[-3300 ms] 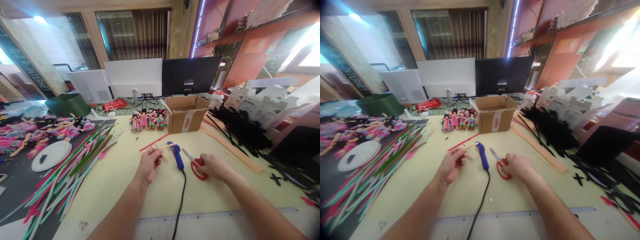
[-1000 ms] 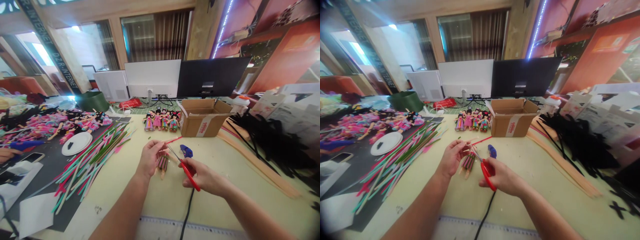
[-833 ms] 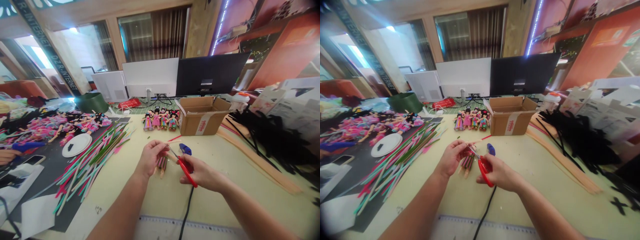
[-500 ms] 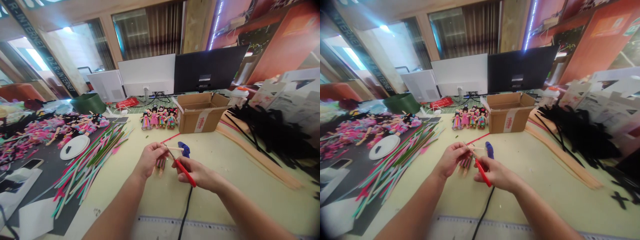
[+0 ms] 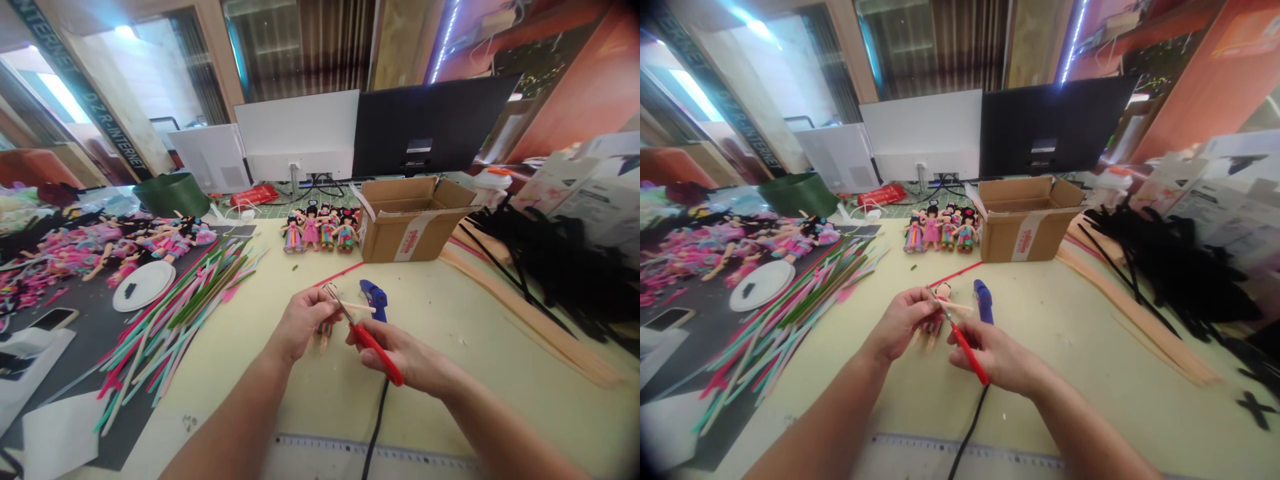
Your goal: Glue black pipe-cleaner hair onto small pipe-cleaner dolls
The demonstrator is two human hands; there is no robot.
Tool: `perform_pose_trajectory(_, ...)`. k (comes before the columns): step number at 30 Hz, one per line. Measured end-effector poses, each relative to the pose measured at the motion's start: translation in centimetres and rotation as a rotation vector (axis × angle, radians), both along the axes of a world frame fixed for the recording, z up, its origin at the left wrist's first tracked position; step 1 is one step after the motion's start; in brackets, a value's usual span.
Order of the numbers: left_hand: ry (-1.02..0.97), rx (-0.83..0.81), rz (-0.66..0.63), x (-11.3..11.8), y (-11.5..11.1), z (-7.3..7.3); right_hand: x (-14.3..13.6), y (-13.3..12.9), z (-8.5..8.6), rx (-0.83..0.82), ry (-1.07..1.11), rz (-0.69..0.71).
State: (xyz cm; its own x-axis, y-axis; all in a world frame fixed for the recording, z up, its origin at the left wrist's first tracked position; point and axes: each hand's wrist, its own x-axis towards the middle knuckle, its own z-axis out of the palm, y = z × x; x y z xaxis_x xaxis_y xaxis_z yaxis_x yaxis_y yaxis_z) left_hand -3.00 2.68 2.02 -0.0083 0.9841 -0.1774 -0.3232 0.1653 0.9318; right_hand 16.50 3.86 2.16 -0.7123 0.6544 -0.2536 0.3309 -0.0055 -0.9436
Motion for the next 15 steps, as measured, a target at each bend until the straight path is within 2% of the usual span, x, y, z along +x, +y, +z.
perform_pose_trajectory(11, 0.098, 0.034, -0.047, 0.1, -0.3, -0.3, -0.8, -0.7, 0.5, 0.058, -0.093, -0.027)
perform_pose_trajectory(15, 0.088, 0.012, -0.036, 0.4, -0.4, -0.3, -1.1, -1.0, 0.2, 0.073, -0.198, -0.091)
